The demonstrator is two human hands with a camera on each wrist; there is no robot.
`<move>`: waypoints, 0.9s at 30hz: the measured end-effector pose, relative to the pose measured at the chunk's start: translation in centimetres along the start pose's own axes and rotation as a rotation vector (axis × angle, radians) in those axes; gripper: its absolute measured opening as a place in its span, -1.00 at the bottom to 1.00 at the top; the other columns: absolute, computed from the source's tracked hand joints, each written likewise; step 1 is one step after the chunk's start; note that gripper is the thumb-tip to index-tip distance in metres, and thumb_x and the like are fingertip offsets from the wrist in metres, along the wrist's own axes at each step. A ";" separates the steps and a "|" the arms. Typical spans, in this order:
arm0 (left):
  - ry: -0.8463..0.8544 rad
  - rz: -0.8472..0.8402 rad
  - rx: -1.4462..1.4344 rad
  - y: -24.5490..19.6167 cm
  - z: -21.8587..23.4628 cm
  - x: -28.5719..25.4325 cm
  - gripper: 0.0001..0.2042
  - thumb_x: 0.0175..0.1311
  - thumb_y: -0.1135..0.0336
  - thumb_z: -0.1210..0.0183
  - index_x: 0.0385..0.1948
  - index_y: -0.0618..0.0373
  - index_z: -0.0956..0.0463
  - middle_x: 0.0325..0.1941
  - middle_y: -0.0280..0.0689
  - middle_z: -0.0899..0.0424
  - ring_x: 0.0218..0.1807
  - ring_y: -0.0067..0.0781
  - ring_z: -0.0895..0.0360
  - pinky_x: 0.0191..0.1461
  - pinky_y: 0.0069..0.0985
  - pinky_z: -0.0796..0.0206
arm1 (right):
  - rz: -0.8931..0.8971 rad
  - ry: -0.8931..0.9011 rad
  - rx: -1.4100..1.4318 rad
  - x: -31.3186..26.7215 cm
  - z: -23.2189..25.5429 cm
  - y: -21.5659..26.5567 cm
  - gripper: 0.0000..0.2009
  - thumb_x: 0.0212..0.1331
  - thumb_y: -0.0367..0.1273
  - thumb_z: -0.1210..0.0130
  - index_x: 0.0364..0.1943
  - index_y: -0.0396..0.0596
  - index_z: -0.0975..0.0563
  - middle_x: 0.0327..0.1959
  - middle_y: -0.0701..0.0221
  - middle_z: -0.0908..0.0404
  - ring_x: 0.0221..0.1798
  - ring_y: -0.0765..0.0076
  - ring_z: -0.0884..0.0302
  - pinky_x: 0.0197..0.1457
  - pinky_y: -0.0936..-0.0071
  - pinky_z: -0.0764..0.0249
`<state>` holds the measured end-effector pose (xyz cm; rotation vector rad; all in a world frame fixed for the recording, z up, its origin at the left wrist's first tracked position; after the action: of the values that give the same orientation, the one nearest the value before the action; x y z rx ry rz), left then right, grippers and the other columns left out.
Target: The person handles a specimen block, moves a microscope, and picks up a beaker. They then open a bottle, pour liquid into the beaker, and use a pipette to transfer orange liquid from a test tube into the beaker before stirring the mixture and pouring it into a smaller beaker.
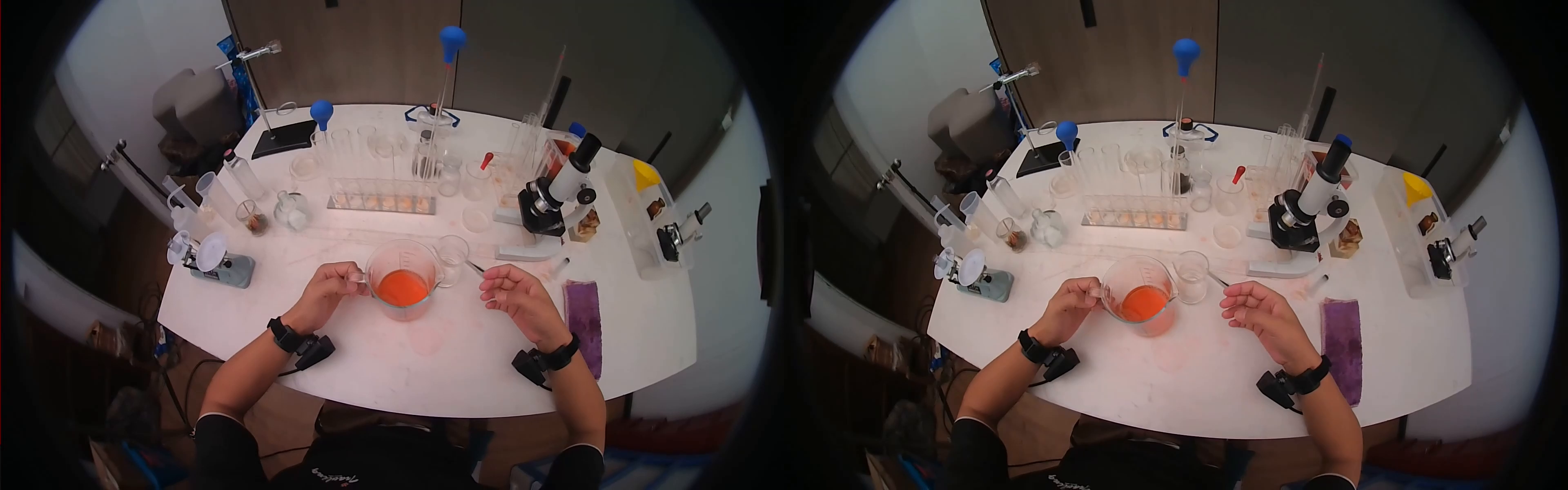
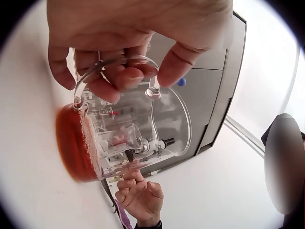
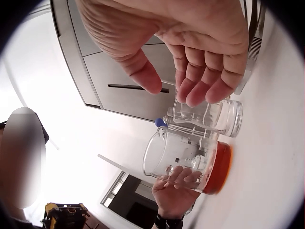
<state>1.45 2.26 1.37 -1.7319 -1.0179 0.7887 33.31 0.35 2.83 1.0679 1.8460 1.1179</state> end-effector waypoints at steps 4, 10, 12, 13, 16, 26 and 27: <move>0.027 -0.014 -0.059 0.3 -0.1 0.8 -0.86 0.02 0.38 -0.11 -0.64 0.07 -0.34 -0.44 -0.33 -0.50 -0.35 -0.49 -0.34 0.06 -0.48 -0.22 | -0.076 0.071 0.054 0.5 -0.1 -1.3 -0.68 0.18 -0.51 -0.09 0.04 -0.19 -0.47 -0.11 0.38 -0.60 -0.09 0.48 -0.57 0.04 0.49 -0.48; -0.076 -0.060 -0.151 -1.3 1.3 2.5 -0.80 0.00 0.32 -0.01 -0.73 0.00 -0.19 -0.70 -0.40 -0.26 -0.56 -0.49 -0.19 -0.02 -0.40 -0.27 | -0.155 0.095 0.124 1.4 0.8 -2.6 -0.69 0.21 -0.48 -0.09 0.04 -0.19 -0.47 -0.12 0.39 -0.60 -0.11 0.49 -0.55 0.02 0.50 -0.47; -0.101 -0.091 -0.229 -2.0 2.2 2.9 -0.77 0.02 0.31 0.02 -0.74 -0.02 -0.13 -0.74 -0.44 -0.17 -0.61 -0.50 -0.12 -0.12 -0.43 -0.24 | -0.158 0.074 0.150 1.4 1.1 -2.7 -0.71 0.20 -0.49 -0.08 0.02 -0.20 -0.47 -0.15 0.38 -0.60 -0.14 0.45 -0.57 0.01 0.46 -0.49; -0.114 -0.105 -0.283 -2.6 2.5 3.1 -0.76 0.04 0.30 0.04 -0.73 -0.03 -0.10 -0.74 -0.45 -0.13 -0.62 -0.51 -0.09 -0.20 -0.46 -0.21 | -0.151 0.072 0.163 1.4 1.3 -2.7 -0.71 0.20 -0.49 -0.07 0.02 -0.20 -0.47 -0.16 0.38 -0.60 -0.14 0.45 -0.57 0.01 0.45 -0.49; -0.180 -0.109 -0.414 -5.0 2.4 3.8 -0.70 0.12 0.27 0.05 -0.75 -0.08 -0.05 -0.77 -0.50 0.00 -0.66 -0.53 0.01 -0.33 -0.48 -0.14 | -0.136 0.071 0.199 1.3 1.7 -2.9 -0.71 0.21 -0.48 -0.07 0.03 -0.21 -0.47 -0.16 0.38 -0.60 -0.14 0.46 -0.56 0.01 0.46 -0.49; -0.221 -0.281 -0.405 -11.7 1.5 7.5 -0.56 0.29 0.21 -0.06 -0.75 -0.14 0.00 -0.79 -0.53 0.06 -0.66 -0.58 0.04 -0.43 -0.50 0.08 | -0.136 0.118 0.157 0.9 0.9 -3.5 -0.72 0.25 -0.47 -0.10 0.04 -0.22 -0.48 -0.14 0.38 -0.60 -0.11 0.48 -0.55 0.03 0.49 -0.48; -0.222 -0.305 -0.396 -12.1 1.2 7.6 -0.55 0.30 0.22 -0.07 -0.75 -0.15 -0.01 -0.79 -0.53 0.06 -0.67 -0.58 0.05 -0.43 -0.51 0.08 | -0.142 0.115 0.157 0.8 0.7 -3.3 -0.72 0.25 -0.47 -0.10 0.04 -0.21 -0.49 -0.13 0.37 -0.60 -0.11 0.47 -0.54 0.03 0.49 -0.47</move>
<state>0.35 12.06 11.77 -1.7765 -1.6342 0.6183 32.67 0.34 -0.55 0.9589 2.0951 0.9825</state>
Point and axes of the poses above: each hand's wrist, its own x-axis towards the middle knuckle, its own z-axis out of the back of the hand, y = z × x, the point moved 6 cm from there along x, towards the middle knuckle
